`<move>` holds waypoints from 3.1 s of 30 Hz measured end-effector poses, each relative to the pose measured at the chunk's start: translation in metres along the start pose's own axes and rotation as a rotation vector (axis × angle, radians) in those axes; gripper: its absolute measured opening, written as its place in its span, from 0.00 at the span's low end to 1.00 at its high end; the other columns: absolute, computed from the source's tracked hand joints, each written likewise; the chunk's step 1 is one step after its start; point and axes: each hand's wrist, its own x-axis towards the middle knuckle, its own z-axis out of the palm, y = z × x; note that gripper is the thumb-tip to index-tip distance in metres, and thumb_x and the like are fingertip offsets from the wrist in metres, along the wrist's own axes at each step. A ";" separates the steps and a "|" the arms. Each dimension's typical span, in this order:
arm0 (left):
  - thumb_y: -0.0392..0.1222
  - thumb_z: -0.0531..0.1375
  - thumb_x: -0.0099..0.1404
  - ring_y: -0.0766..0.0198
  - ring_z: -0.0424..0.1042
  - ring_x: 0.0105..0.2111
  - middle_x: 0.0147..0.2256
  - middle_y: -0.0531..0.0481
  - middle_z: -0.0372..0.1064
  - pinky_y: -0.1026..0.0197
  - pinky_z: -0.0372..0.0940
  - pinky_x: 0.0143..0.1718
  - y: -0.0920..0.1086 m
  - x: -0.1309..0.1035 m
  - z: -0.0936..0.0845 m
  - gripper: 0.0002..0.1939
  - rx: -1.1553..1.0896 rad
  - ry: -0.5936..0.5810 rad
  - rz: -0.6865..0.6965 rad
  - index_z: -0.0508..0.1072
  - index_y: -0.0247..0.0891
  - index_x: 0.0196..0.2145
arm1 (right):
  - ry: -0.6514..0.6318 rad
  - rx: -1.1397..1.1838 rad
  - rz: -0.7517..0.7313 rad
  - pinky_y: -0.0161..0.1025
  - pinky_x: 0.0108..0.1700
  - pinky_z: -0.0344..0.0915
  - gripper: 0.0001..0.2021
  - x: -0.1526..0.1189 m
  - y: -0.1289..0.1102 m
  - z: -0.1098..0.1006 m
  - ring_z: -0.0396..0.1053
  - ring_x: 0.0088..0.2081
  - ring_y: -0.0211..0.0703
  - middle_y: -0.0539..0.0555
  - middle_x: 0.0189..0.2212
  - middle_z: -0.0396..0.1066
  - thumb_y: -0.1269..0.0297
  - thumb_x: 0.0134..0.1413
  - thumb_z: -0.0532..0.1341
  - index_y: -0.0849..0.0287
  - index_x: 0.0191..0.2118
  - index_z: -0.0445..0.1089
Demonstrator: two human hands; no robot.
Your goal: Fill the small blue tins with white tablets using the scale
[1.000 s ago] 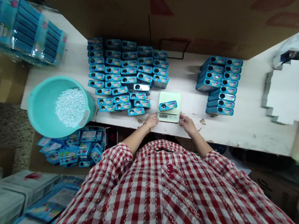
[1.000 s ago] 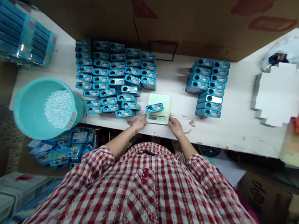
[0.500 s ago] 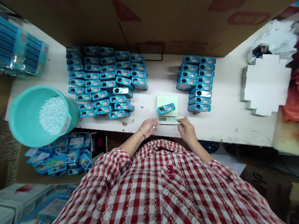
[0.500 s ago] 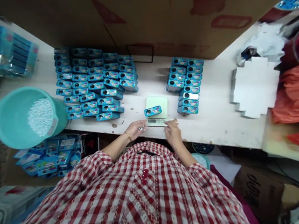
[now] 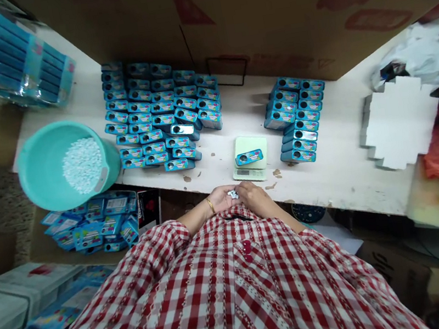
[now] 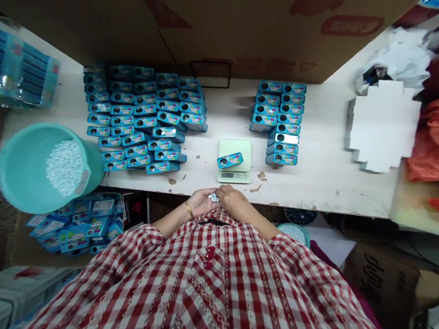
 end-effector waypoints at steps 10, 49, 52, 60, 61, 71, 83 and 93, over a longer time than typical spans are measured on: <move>0.31 0.49 0.62 0.62 0.73 0.34 0.31 0.38 0.73 0.60 0.65 0.43 0.032 -0.003 0.016 0.13 0.029 -0.043 0.160 0.73 0.25 0.33 | 0.488 0.196 0.089 0.39 0.42 0.67 0.10 0.032 0.026 -0.047 0.68 0.39 0.41 0.56 0.36 0.70 0.67 0.57 0.52 0.58 0.39 0.70; 0.33 0.49 0.63 0.60 0.73 0.36 0.32 0.35 0.73 0.58 0.64 0.44 0.012 -0.019 -0.008 0.14 -0.006 0.007 0.065 0.72 0.23 0.34 | 0.521 0.189 0.079 0.41 0.41 0.66 0.08 0.026 0.013 -0.035 0.67 0.37 0.42 0.55 0.34 0.71 0.70 0.55 0.53 0.59 0.36 0.68; 0.33 0.49 0.63 0.60 0.73 0.36 0.32 0.35 0.73 0.58 0.64 0.45 0.013 -0.021 -0.008 0.14 -0.004 0.016 0.074 0.72 0.23 0.33 | 0.546 0.163 0.127 0.41 0.40 0.67 0.08 0.038 0.030 -0.046 0.68 0.36 0.43 0.56 0.33 0.71 0.71 0.53 0.54 0.59 0.36 0.70; 0.32 0.48 0.64 0.61 0.73 0.33 0.31 0.37 0.73 0.61 0.66 0.40 0.012 -0.020 -0.013 0.13 -0.059 0.016 0.074 0.72 0.23 0.34 | 0.545 0.338 0.044 0.40 0.42 0.68 0.09 0.020 0.002 -0.044 0.69 0.39 0.42 0.55 0.35 0.72 0.67 0.56 0.54 0.56 0.39 0.71; 0.31 0.48 0.64 0.63 0.73 0.30 0.29 0.39 0.72 0.62 0.66 0.38 0.012 -0.019 -0.013 0.13 -0.071 0.009 0.074 0.71 0.24 0.33 | 0.480 0.369 -0.029 0.40 0.43 0.68 0.09 0.017 -0.007 -0.040 0.69 0.40 0.41 0.55 0.35 0.72 0.67 0.56 0.54 0.56 0.39 0.71; 0.25 0.53 0.58 0.68 0.70 0.23 0.26 0.42 0.71 0.71 0.60 0.20 0.021 -0.024 -0.027 0.09 0.008 0.104 0.109 0.72 0.26 0.33 | 0.607 0.188 0.291 0.48 0.44 0.67 0.18 -0.015 0.057 -0.032 0.63 0.48 0.50 0.60 0.44 0.66 0.58 0.55 0.55 0.57 0.51 0.64; 0.21 0.54 0.56 0.70 0.69 0.24 0.26 0.42 0.71 0.72 0.61 0.22 0.037 -0.037 -0.042 0.09 -0.048 0.202 0.283 0.72 0.26 0.32 | 0.341 -0.017 0.097 0.47 0.48 0.62 0.17 0.067 0.067 -0.055 0.62 0.44 0.51 0.59 0.43 0.67 0.65 0.54 0.55 0.60 0.50 0.64; 0.22 0.55 0.57 0.71 0.70 0.23 0.27 0.42 0.71 0.73 0.63 0.22 0.045 -0.052 -0.060 0.08 -0.110 0.262 0.341 0.72 0.27 0.31 | 0.523 0.140 0.195 0.45 0.52 0.61 0.20 0.201 0.030 -0.020 0.61 0.49 0.45 0.59 0.50 0.64 0.74 0.52 0.51 0.59 0.51 0.63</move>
